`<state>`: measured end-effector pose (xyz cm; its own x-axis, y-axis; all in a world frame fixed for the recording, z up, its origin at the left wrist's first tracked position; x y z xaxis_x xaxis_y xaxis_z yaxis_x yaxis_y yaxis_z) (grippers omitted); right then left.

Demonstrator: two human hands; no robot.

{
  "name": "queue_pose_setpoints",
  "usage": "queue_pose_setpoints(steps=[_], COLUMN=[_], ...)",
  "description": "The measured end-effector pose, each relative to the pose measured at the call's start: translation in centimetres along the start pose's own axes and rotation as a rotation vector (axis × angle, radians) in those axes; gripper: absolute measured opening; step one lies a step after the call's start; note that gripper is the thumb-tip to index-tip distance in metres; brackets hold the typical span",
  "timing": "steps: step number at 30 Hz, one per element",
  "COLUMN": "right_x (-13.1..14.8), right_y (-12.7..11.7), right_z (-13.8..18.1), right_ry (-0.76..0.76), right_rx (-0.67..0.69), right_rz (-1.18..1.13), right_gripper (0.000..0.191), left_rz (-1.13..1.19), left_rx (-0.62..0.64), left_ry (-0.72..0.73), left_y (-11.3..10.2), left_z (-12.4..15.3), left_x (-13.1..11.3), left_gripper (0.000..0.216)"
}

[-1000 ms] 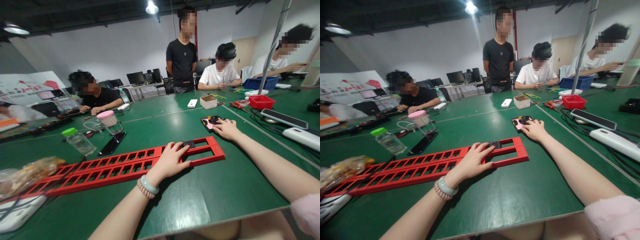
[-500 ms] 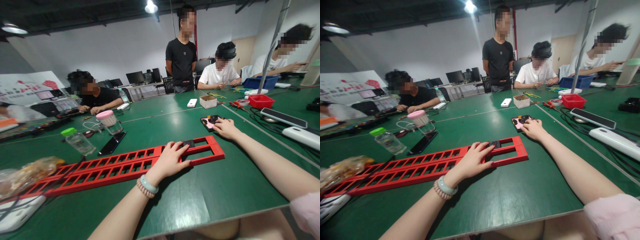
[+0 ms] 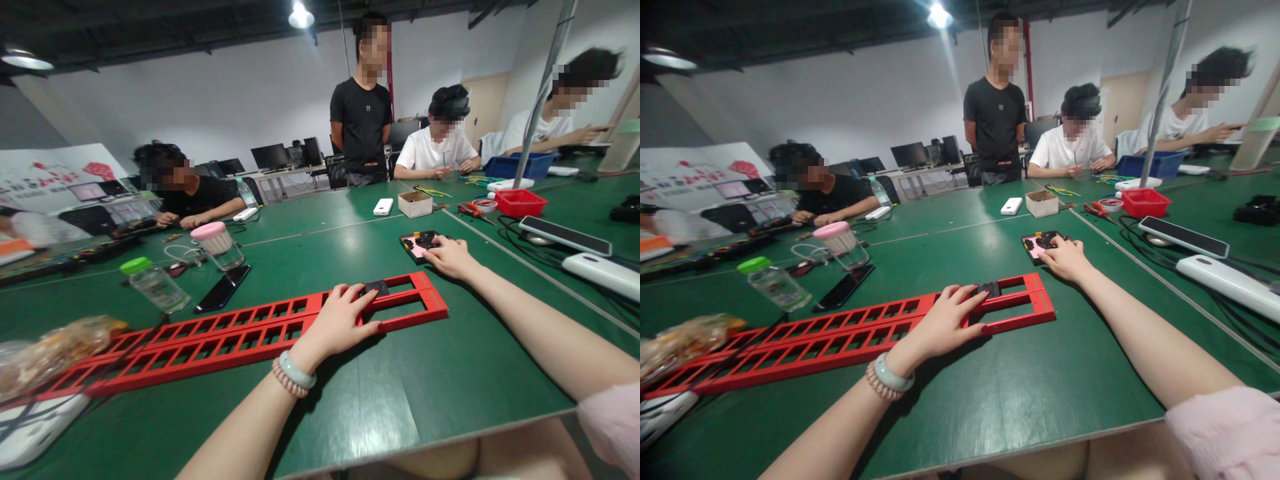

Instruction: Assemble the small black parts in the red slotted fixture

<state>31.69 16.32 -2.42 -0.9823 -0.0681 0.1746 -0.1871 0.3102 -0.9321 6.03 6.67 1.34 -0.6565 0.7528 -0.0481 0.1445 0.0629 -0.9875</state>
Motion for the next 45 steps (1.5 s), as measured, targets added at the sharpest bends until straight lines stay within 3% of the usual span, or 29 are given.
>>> queue_pose_setpoints(steps=[9, 16, 25, 45], right_x=[-0.1, -0.3, 0.2, 1.1], right_y=[0.1, -1.0, -1.7, -1.9], right_z=[0.0, 0.0, 0.3, 0.4], right_ry=[-0.025, -0.046, -0.18, -0.23], right_rx=[-0.057, -0.204, -0.35, -0.308], right_rz=[-0.036, -0.041, -0.107, -0.102], right_gripper=[0.044, 0.039, 0.019, 0.024], left_rz=[0.001, -0.007, -0.01, -0.001], left_rx=[0.002, 0.005, -0.001, 0.003], left_ry=[-0.006, -0.006, -0.003, -0.004], left_y=[0.0, 0.0, 0.1, 0.0], left_z=[0.0, 0.1, 0.0, -0.1], left_x=[0.1, 0.0, 0.1, 0.0], left_gripper=[0.062, 0.063, 0.063, 0.061])
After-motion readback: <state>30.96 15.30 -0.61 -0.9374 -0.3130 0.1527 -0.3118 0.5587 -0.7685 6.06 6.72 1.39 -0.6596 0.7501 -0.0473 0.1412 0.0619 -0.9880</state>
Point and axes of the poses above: each hand's wrist, its own z-axis away from the middle knuckle, its own y-axis out of the palm, x = y × z, the point moved 9 cm from there along -z, towards the middle knuckle, and after that the axes turned 4 degrees about y, right-handed, at the moved point
